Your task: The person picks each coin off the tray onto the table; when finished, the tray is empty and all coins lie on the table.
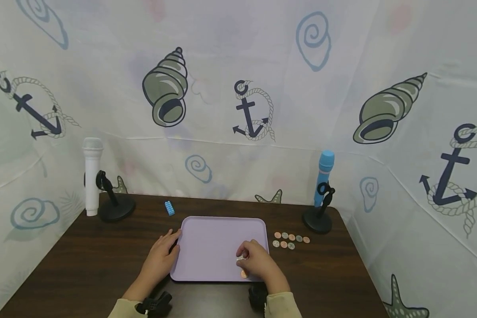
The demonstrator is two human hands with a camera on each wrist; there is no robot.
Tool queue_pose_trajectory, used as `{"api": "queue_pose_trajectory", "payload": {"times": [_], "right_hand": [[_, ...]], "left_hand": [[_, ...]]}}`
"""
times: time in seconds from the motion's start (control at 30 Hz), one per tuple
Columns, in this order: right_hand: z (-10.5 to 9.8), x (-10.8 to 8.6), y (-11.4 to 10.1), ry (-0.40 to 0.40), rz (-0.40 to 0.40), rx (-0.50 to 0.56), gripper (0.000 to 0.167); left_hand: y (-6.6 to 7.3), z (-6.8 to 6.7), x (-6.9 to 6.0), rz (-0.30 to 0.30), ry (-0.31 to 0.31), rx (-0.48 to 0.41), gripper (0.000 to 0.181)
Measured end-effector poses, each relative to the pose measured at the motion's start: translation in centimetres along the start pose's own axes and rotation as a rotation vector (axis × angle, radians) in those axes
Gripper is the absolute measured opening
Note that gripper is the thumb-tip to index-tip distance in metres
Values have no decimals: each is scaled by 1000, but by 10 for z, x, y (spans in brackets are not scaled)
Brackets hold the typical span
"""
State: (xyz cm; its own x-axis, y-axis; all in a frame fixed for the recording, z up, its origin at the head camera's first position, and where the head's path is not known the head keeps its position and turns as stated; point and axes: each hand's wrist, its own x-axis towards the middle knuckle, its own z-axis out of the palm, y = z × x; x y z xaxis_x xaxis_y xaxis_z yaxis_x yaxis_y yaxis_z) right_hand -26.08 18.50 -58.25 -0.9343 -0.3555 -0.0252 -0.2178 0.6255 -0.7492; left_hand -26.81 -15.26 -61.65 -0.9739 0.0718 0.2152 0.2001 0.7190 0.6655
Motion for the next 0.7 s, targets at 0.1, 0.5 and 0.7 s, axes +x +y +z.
{"api": "queue_pose_trajectory", "payload": {"times": [0.1,0.5,0.7], "right_hand": [[0,1,0,-5,-4,-31,17],[-1,2,3,-2,-1,-42,18],[1,5,2,12,-26,-99,20]], "left_hand": [[-1,0,1,4,3,6,50],[-2,1,4,-34,-37,-8,52],[-2,1,5,-37,-35,-2,52]]}}
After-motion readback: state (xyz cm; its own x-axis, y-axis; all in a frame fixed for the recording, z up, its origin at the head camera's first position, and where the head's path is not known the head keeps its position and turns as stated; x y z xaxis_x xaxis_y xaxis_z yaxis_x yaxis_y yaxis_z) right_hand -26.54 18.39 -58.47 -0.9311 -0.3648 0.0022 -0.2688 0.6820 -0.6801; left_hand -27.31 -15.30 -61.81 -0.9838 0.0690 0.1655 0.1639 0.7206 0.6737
